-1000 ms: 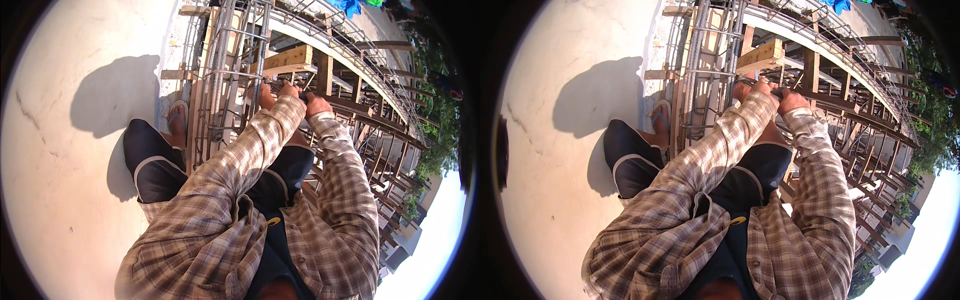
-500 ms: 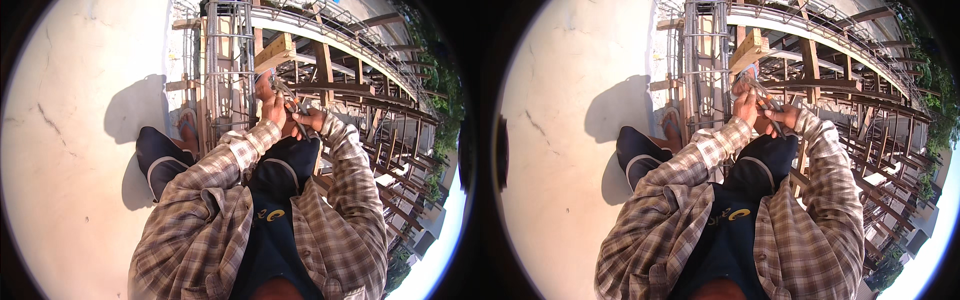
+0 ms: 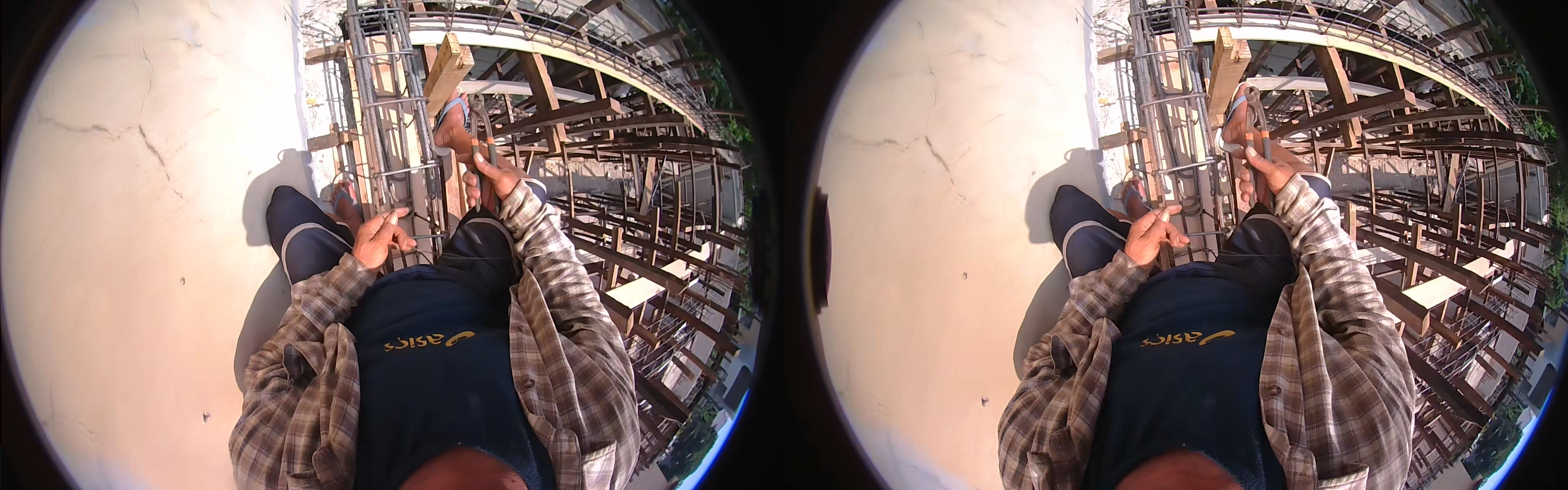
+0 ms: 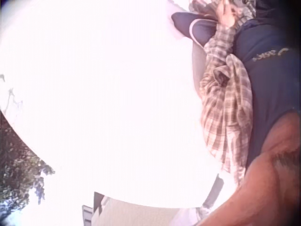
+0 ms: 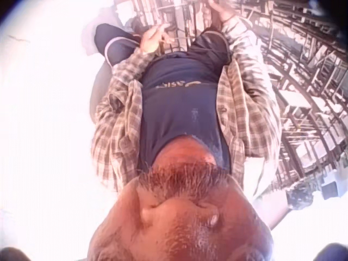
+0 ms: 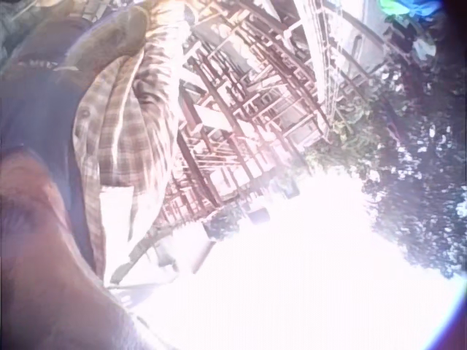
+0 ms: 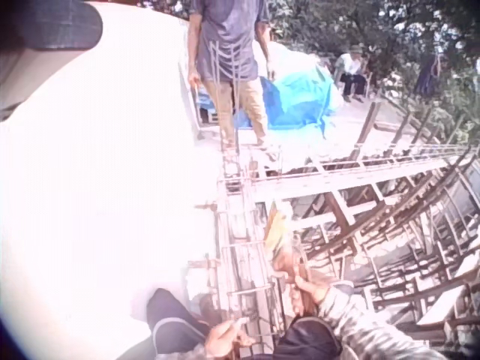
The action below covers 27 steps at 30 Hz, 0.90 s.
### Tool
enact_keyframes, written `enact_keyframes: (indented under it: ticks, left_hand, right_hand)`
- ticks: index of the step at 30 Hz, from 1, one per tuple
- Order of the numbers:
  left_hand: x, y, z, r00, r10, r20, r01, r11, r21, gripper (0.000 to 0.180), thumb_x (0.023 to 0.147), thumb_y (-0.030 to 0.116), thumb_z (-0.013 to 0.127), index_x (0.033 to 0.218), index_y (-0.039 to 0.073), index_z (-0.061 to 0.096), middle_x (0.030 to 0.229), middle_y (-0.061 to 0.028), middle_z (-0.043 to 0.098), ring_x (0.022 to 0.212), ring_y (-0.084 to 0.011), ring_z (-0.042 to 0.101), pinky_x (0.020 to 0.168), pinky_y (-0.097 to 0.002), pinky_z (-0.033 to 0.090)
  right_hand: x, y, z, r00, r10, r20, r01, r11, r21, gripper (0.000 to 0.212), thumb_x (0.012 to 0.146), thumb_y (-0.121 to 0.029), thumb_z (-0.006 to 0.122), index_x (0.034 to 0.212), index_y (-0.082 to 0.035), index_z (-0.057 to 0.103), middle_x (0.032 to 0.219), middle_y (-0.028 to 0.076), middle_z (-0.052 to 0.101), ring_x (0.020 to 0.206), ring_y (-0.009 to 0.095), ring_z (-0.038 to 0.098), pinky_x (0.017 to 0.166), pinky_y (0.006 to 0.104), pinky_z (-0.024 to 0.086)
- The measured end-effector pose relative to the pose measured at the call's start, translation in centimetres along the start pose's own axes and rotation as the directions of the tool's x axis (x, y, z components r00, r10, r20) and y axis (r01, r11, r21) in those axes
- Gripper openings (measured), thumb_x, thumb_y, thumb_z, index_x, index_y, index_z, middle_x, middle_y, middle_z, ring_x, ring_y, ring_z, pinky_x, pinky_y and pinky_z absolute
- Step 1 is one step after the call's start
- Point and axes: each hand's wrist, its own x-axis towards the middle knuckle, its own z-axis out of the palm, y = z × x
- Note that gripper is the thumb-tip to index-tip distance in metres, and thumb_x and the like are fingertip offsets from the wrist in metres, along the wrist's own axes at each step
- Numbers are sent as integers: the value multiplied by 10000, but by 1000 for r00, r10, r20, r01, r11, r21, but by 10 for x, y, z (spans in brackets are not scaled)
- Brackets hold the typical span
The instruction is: The person ties metal rebars together using a length of wire and pliers, twisting the wire to secure the joints.
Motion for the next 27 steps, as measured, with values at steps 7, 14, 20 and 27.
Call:
enact_keyframes:
  ticks: [7,14,20,27]
  left_hand:
    - [-53,23,4,999,44,1,-44,999,29,536,1037,329,392,1341,-111,393,768,-89,609,877,-220,660,823,-348,533]
    - [-67,25,6,999,24,25,-29,980,198,574,1027,379,399,1358,-89,402,1050,-151,664,1040,-241,634,899,-366,507]
    - [-60,18,3,1000,16,16,-19,977,214,564,1031,387,382,1370,-62,420,1178,-166,636,1128,-247,591,965,-387,466]
    - [-14,64,11,959,270,-81,-254,952,170,521,1028,351,413,1365,-44,458,1385,-168,503,1334,-216,404,1130,-338,269]
  right_hand:
    - [-2,32,41,943,-299,144,27,-364,-931,530,836,-394,679,1200,-56,493,1044,200,619,974,360,627,827,431,513]
    - [13,88,42,938,-274,212,34,-539,-842,545,785,-384,726,1211,-105,534,1088,125,580,1080,307,562,890,433,468]
    - [13,87,40,959,-246,140,-40,-605,-795,595,787,-301,705,1325,-155,497,1287,90,478,1203,309,448,999,449,369]
    - [-8,51,121,998,-47,36,59,887,-458,539,890,-360,665,1311,-45,548,1088,164,662,888,232,662,801,351,518]
